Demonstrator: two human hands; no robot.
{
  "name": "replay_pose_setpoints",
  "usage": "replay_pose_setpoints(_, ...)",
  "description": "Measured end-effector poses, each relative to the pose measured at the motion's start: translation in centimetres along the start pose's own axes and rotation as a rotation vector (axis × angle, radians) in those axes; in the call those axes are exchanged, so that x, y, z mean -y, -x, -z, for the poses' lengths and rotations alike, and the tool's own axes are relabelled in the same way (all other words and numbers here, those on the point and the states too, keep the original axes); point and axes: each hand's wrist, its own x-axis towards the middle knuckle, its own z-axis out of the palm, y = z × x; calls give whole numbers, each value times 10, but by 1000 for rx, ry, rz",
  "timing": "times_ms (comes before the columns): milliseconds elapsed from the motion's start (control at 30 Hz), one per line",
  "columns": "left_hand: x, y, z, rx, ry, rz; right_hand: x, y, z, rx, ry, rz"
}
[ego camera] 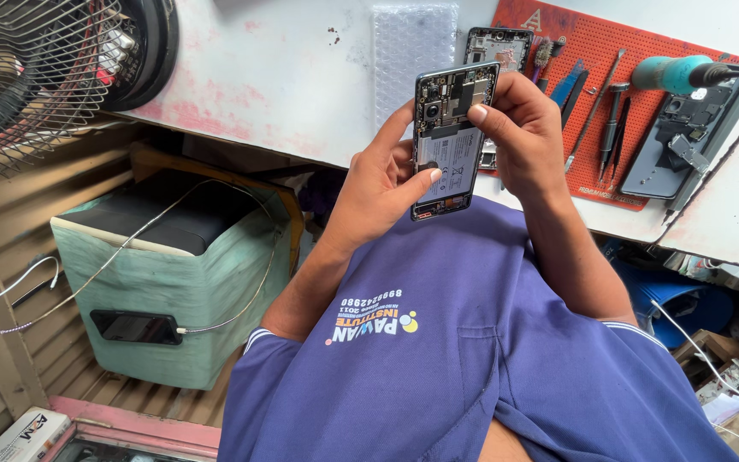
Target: The person works on a disassembled smartphone at a repair bench. They peel off colored protective films from the internal chassis, then use tweezers to lift and position the battery into place. They connect the battery ribbon cable and use a small screwdriver to tighten screws on the motherboard area.
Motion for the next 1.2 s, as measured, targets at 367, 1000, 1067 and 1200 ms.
replay_pose_setpoints(367,2,-5,6,20,63,13,11,-13,-15,2,71,-41)
replay_pose_setpoints(1000,37,-95,45,-93,-109,12,9,29,34,-366,240,18)
replay_pose_setpoints(1067,38,-95,37,-169,-331,-30,5,37,36,-401,238,44)
replay_pose_setpoints(1200,43,-87,24,-289,-731,-247,-6,59,43,-426,248,97)
